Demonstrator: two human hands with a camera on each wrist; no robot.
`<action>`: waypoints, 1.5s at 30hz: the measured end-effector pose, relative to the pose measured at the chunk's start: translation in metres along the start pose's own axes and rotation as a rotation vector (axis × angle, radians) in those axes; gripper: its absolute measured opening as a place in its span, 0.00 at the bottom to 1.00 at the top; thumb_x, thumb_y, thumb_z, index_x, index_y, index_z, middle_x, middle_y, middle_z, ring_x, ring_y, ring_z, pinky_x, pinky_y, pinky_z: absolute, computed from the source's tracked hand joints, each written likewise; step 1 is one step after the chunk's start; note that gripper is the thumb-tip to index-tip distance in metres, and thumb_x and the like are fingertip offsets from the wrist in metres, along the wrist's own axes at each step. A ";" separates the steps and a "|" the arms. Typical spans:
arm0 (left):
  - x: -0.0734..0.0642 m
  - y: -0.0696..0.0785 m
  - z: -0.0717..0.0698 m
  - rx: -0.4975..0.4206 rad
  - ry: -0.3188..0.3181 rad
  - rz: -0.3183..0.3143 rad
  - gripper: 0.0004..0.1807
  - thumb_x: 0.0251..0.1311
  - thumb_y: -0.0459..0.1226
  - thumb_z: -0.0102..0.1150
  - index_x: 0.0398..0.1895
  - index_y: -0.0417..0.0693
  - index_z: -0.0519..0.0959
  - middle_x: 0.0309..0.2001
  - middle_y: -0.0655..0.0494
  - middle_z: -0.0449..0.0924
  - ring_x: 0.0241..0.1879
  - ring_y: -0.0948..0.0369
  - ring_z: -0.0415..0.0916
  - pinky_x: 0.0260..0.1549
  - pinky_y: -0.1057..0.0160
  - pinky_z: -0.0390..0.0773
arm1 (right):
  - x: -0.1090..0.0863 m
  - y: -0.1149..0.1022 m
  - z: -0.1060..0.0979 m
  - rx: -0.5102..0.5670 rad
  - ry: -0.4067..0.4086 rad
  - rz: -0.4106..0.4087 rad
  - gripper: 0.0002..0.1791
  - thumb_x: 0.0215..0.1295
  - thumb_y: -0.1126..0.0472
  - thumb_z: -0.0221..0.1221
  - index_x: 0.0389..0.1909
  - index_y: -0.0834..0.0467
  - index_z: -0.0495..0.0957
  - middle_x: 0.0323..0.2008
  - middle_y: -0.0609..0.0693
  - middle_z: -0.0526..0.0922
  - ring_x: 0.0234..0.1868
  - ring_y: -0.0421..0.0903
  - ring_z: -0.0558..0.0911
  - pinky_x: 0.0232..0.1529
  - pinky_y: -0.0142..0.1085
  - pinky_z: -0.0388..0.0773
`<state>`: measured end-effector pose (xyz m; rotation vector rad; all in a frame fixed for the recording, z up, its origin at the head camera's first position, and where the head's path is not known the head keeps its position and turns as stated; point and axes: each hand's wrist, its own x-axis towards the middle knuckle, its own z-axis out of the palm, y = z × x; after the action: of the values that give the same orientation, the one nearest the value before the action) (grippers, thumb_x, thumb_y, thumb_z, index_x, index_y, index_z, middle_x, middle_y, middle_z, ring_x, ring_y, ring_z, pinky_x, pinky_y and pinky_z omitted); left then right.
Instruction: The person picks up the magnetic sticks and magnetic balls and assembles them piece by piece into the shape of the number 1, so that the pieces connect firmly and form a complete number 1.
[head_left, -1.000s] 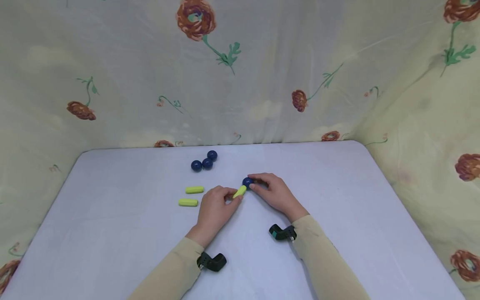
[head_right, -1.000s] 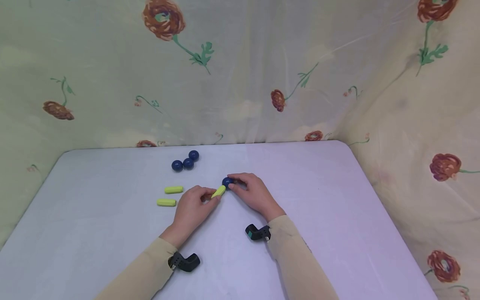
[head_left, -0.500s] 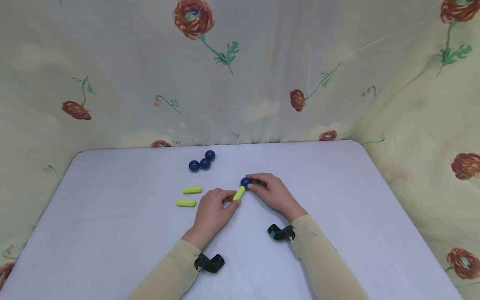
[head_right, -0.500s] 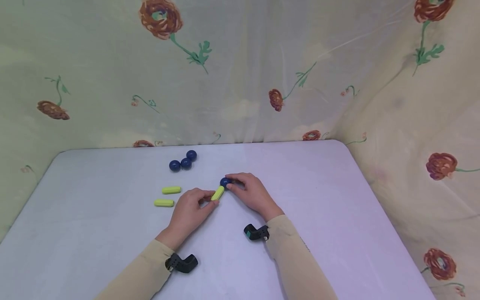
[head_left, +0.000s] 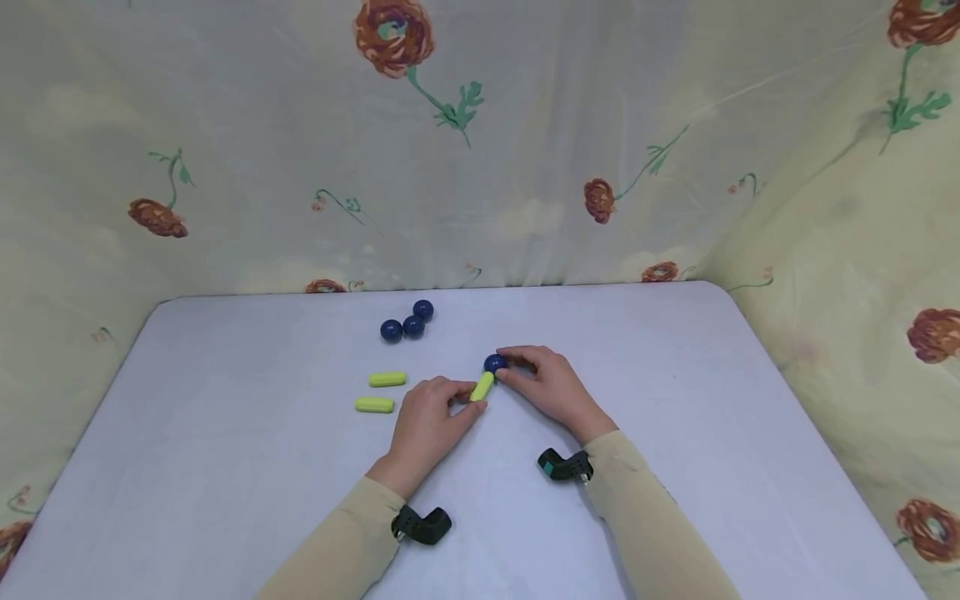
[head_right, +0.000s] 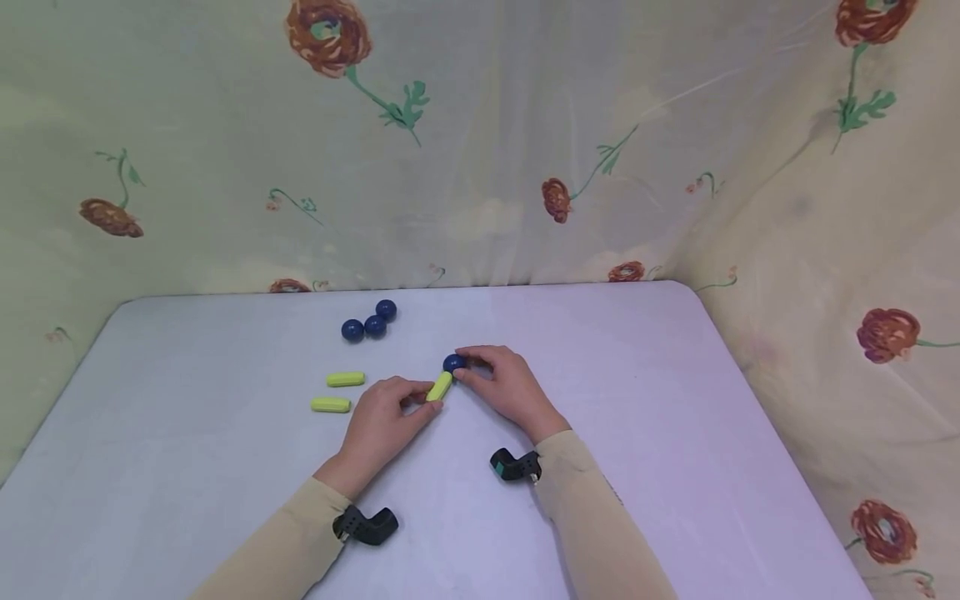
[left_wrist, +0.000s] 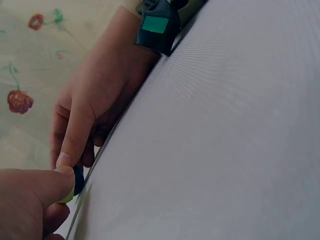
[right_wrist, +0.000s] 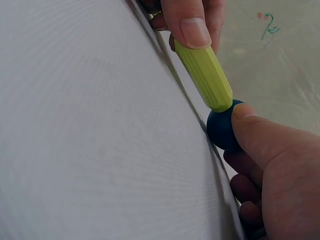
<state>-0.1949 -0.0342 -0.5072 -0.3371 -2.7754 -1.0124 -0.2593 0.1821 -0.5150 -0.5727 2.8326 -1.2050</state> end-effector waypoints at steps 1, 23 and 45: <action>0.000 0.000 0.000 -0.001 0.000 -0.001 0.18 0.60 0.50 0.68 0.50 0.53 0.86 0.35 0.63 0.81 0.33 0.65 0.71 0.34 0.63 0.70 | 0.000 0.000 0.000 0.001 0.002 0.004 0.24 0.66 0.39 0.61 0.58 0.45 0.80 0.54 0.43 0.81 0.56 0.44 0.77 0.56 0.46 0.74; 0.003 0.000 -0.009 -0.042 -0.074 -0.042 0.21 0.58 0.51 0.70 0.52 0.52 0.84 0.36 0.64 0.81 0.34 0.64 0.72 0.36 0.62 0.73 | -0.001 0.000 0.000 0.018 0.018 0.033 0.24 0.65 0.39 0.61 0.57 0.45 0.81 0.52 0.42 0.82 0.52 0.43 0.78 0.54 0.45 0.74; 0.038 -0.058 -0.101 -0.095 -0.057 -0.260 0.24 0.63 0.48 0.66 0.60 0.50 0.79 0.52 0.55 0.79 0.49 0.54 0.74 0.46 0.53 0.74 | -0.001 0.001 0.000 0.023 0.026 0.033 0.23 0.65 0.38 0.61 0.56 0.44 0.81 0.51 0.40 0.82 0.52 0.42 0.78 0.54 0.44 0.73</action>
<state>-0.2384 -0.1377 -0.4575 -0.0152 -2.8824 -1.2127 -0.2584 0.1828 -0.5161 -0.5103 2.8336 -1.2478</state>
